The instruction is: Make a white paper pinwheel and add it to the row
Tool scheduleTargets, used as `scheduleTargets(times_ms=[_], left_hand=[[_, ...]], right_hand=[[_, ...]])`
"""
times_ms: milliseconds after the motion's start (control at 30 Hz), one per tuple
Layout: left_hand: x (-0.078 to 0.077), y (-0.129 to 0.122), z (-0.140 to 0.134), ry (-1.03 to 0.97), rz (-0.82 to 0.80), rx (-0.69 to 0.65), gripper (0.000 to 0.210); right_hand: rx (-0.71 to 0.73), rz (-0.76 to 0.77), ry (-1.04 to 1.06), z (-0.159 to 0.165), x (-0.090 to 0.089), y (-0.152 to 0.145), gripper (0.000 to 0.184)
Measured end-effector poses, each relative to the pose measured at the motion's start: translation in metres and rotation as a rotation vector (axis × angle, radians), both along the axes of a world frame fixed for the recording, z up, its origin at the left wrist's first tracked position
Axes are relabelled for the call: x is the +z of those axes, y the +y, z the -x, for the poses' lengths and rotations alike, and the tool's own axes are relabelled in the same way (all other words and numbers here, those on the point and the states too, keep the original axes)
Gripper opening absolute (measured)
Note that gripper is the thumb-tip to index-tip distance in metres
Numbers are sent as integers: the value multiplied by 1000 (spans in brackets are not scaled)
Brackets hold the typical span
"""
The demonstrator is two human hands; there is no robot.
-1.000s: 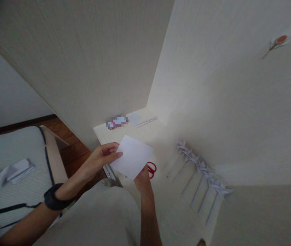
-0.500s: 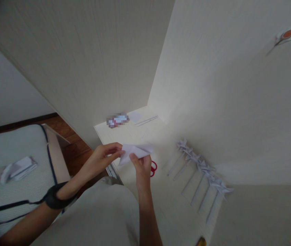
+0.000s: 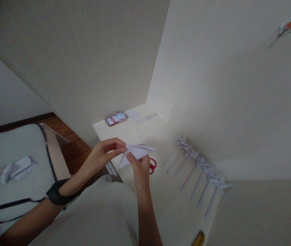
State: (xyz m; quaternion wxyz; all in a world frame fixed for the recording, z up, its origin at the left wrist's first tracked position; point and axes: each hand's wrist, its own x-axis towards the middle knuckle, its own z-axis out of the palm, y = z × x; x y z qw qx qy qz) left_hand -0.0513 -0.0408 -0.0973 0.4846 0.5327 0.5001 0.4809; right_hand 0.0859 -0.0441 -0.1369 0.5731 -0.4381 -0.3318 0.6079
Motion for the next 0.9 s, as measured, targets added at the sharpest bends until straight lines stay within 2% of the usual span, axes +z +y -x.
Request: scheduleTargets(times_ms=[267, 567, 900], left_hand=[[-2, 2, -1, -11, 7, 21, 14], [-2, -2, 0, -48, 81, -10, 14], [-6, -5, 3, -13, 72, -26, 10]], right_hand=[[-3, 20, 19, 1, 1, -6, 34], [-109, 87, -30, 3, -2, -8, 31], [-82, 124, -74, 3, 1, -7, 32]])
